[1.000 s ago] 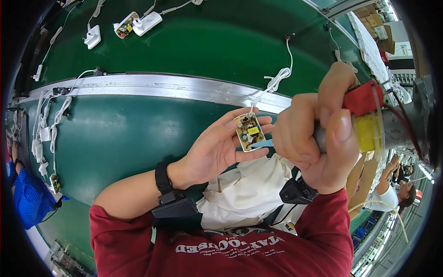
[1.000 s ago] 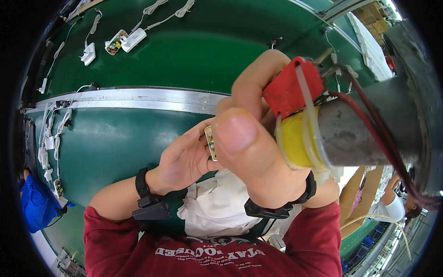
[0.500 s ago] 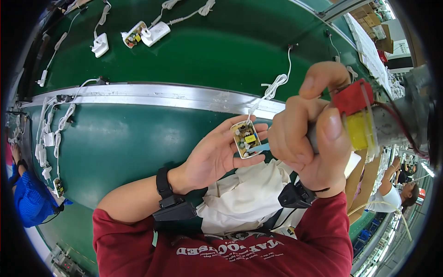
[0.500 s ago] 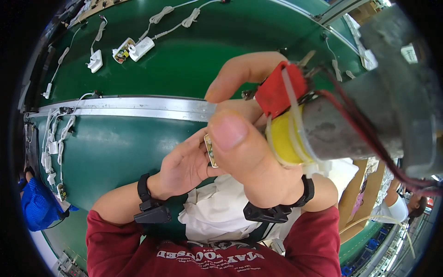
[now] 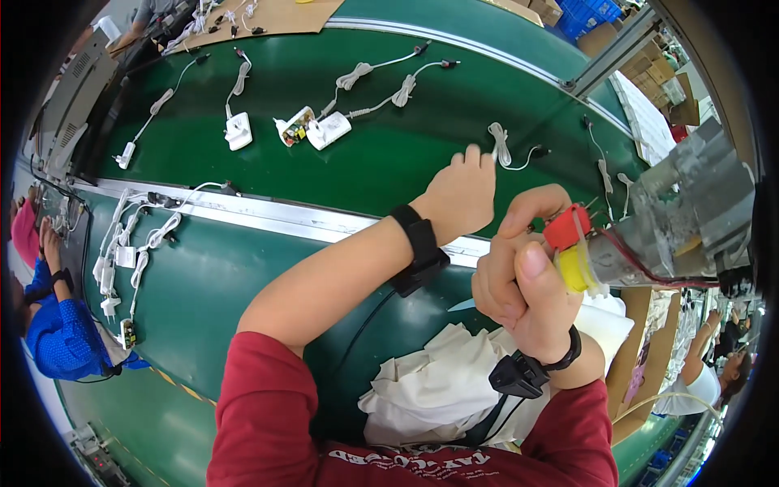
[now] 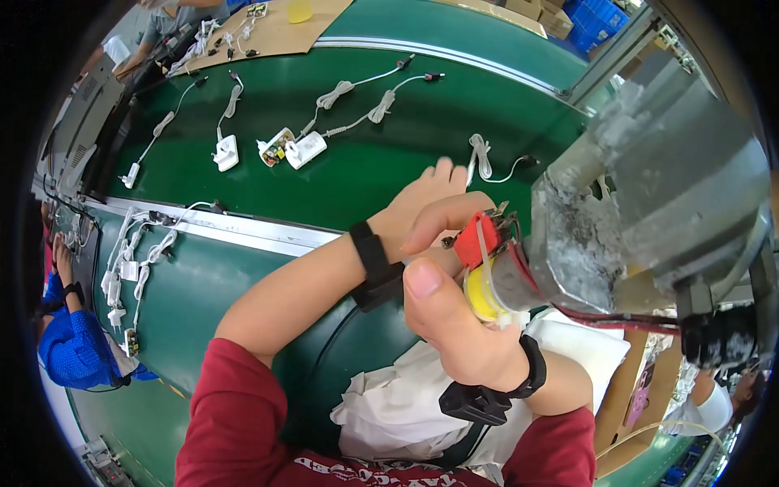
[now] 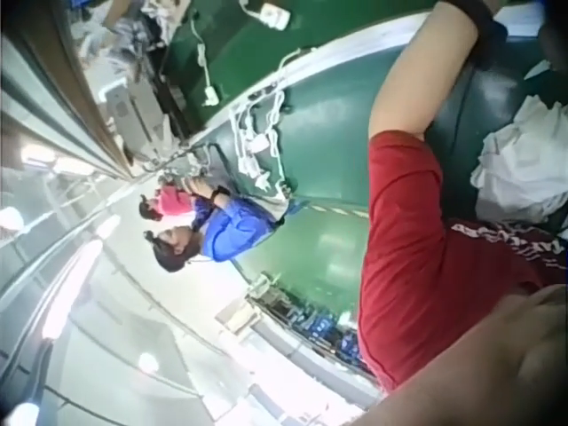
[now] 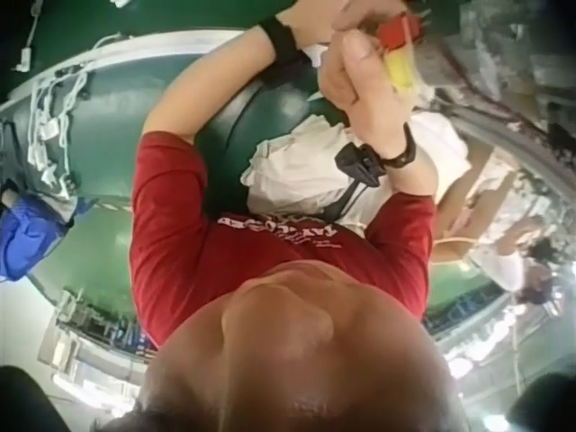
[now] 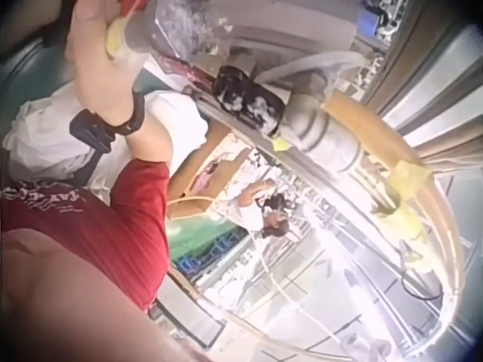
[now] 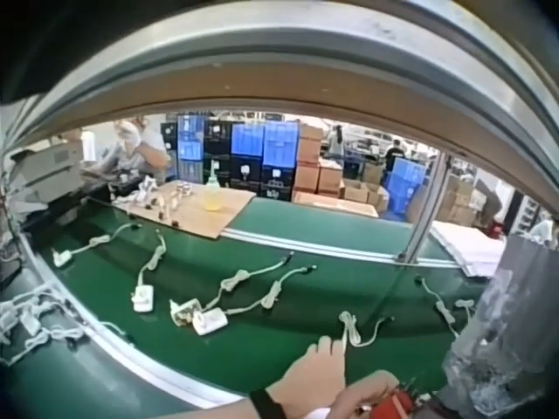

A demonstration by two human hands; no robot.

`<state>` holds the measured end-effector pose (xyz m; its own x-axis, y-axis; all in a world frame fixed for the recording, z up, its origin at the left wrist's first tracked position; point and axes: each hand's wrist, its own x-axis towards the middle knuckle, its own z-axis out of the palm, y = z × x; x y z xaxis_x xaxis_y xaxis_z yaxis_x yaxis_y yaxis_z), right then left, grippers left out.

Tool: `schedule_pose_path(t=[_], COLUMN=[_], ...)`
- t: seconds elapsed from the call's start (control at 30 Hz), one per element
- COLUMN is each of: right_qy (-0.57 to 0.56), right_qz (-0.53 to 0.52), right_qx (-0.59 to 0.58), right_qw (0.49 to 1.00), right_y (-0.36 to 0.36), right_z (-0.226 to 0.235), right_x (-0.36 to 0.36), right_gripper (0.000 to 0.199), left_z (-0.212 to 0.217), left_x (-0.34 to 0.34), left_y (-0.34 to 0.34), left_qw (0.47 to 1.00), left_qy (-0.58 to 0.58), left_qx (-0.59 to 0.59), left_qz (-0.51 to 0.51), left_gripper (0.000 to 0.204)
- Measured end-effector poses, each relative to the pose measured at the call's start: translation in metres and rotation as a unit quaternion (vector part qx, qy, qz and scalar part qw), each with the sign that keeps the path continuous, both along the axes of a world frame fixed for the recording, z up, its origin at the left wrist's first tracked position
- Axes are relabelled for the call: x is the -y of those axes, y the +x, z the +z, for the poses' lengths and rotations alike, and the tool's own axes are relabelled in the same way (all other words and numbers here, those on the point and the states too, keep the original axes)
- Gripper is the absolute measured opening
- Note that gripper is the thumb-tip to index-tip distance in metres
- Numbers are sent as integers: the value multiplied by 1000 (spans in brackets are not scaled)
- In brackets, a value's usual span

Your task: The person applies glue to the internal components of power adapters using a dispenser, then places each adapter onto a conveyor belt and picks up another one to repeat the process.

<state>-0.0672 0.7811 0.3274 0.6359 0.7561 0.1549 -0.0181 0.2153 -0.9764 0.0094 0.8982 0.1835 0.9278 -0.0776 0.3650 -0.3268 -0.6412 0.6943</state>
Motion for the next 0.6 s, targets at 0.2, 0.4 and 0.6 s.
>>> schedule_pose_path(t=[0.2,0.4,0.6], right_qy=[8,4,17], right_qz=[-50,-74,-73], right_qx=[0,-34,-25], right_qw=[999,997,997], right_y=[6,2,3], right_z=[0,9,11], right_x=[2,-5,-1], right_gripper=[34,24,23], left_z=[48,49,65], left_x=[-43,-134,-122], left_y=[-22,-58,-58], left_qw=[967,876,983], left_qy=[143,386,10], left_qx=[160,-31,-119], left_qz=[134,286,139], left_gripper=[27,28,29])
